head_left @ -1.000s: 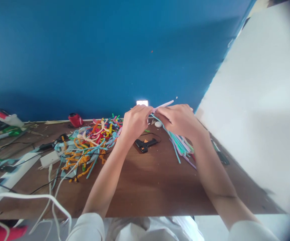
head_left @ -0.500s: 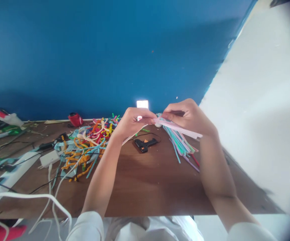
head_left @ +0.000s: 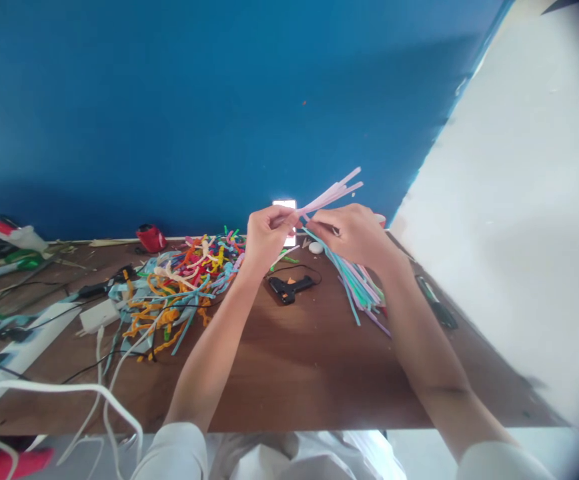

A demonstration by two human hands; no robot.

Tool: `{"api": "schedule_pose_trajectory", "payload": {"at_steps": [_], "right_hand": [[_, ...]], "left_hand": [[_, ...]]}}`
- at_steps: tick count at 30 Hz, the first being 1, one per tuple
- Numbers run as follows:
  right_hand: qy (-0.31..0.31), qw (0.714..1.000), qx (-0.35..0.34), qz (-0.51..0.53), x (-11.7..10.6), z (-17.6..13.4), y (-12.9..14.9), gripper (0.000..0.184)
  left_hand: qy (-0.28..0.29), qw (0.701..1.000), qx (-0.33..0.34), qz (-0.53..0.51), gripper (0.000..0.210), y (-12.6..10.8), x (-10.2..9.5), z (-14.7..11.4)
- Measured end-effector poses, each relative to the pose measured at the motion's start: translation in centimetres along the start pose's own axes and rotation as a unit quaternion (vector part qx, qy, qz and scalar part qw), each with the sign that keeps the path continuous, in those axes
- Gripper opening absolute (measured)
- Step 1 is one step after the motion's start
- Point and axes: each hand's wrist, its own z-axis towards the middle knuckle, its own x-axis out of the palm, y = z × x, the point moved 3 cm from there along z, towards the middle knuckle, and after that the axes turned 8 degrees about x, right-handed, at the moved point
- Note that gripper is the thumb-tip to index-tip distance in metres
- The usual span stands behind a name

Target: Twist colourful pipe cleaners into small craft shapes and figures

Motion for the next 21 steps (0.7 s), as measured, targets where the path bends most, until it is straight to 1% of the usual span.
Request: {"api": "schedule_pose_trajectory", "payload": {"at_steps": [2, 3, 6, 9, 10, 11, 12, 13, 14, 16, 19, 21], "right_hand": [[-0.018, 0.998, -0.001, -0.062, 0.5, -0.1, 0.3, 0.033], [-0.021, 0.996, -0.001, -0.085, 0.7, -0.1, 0.3, 0.032], [-0.02, 0.993, -0.004, -0.112, 1.1, 0.0, 0.2, 0.033], [-0.018, 0.996, -0.005, -0.089, 0.9, 0.1, 0.0, 0.032], [-0.015, 0.997, -0.005, -0.074, 0.8, 0.2, -0.1, 0.03], [-0.01, 0.998, -0.004, -0.055, 0.6, 0.2, -0.3, 0.029], [-0.002, 0.999, -0.004, -0.033, 0.5, 0.2, -0.4, 0.027], [0.009, 1.0, -0.002, -0.009, 0.4, 0.3, -0.6, 0.026], [0.024, 1.0, 0.001, 0.019, 0.3, 0.3, -0.8, 0.026], [0.058, 0.994, 0.012, 0.089, 0.3, 0.4, -1.3, 0.026], [0.101, 0.97, 0.032, 0.22, 0.4, 0.4, -2.3, 0.029], [0.106, 0.95, 0.039, 0.291, 0.6, 0.6, -2.8, 0.032]], "left_hand": [[0.017, 0.993, 0.04, 0.113, 0.017, -0.1, -0.3, 0.0], [0.034, 0.981, 0.068, 0.176, 0.017, -0.2, -0.4, 0.0], [0.095, 0.923, 0.154, 0.339, 0.022, -0.5, -0.3, -0.1], [0.17, 0.867, 0.216, 0.416, 0.025, -0.7, -0.3, -0.1], [0.198, 0.855, 0.232, 0.42, 0.027, -0.6, -0.3, -0.1], [0.224, 0.849, 0.244, 0.412, 0.028, -0.6, -0.3, -0.1], [0.246, 0.851, 0.252, 0.389, 0.029, -0.6, -0.4, -0.1], [0.264, 0.86, 0.254, 0.355, 0.029, -0.5, -0.5, -0.1], [0.277, 0.874, 0.251, 0.311, 0.027, -0.5, -0.6, -0.1], [0.291, 0.905, 0.223, 0.218, 0.021, -0.4, -0.9, 0.0], [0.282, 0.941, 0.15, 0.108, 0.013, -0.5, -1.3, 0.1], [0.251, 0.962, 0.105, 0.036, 0.013, -0.6, -1.4, 0.1]]}}
